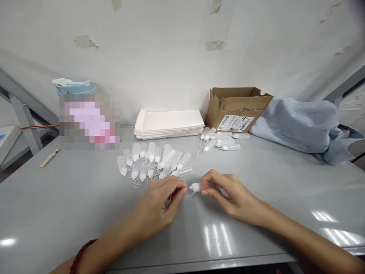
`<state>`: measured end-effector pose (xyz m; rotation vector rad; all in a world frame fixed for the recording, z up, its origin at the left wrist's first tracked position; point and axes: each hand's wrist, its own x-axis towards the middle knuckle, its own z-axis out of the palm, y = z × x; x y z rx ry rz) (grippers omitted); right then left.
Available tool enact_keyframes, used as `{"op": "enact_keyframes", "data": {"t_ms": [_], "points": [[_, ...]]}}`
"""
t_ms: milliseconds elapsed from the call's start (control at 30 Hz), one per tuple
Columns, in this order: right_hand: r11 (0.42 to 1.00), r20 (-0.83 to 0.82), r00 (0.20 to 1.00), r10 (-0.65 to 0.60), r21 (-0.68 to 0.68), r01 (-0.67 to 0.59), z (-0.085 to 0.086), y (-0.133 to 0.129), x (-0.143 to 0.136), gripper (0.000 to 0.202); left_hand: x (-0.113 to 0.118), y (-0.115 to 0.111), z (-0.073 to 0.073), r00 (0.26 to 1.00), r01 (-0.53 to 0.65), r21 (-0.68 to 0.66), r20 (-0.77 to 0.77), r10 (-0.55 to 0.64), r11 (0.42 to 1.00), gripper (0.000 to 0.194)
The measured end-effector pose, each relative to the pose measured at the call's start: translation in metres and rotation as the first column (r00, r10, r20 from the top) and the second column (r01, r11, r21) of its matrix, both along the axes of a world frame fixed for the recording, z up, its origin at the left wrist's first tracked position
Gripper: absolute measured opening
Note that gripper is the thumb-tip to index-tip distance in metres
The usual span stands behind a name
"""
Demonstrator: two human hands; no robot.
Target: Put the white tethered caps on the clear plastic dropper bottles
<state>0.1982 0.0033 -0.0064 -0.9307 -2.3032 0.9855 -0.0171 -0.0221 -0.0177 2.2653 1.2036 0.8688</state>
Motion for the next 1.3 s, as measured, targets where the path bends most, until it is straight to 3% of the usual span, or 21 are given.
{"op": "enact_keyframes", "data": {"t_ms": [367, 667, 867, 1300], "points": [[1.000, 0.020, 1.000, 0.019, 0.008, -0.019, -0.001, -0.001, -0.001, 0.008, 0.001, -0.002, 0.000, 0.999, 0.048, 0.001, -0.006, -0.048, 0.999, 0.016], [1.000, 0.042, 0.999, 0.022, 0.019, -0.023, 0.002, 0.003, -0.001, 0.006, -0.005, 0.002, 0.005, 0.996, 0.025, -0.092, -0.083, -0.033, 0.995, 0.016], [0.997, 0.033, 0.996, -0.079, 0.004, 0.079, 0.004, 0.007, 0.004, 0.007, -0.009, 0.006, 0.007, 0.998, -0.023, -0.027, -0.064, 0.022, 0.999, 0.013], [0.998, 0.030, 0.998, -0.050, -0.040, 0.051, 0.005, 0.003, 0.003, 0.004, -0.006, 0.003, 0.007, 0.998, -0.014, -0.028, -0.060, 0.013, 0.999, 0.015]]}}
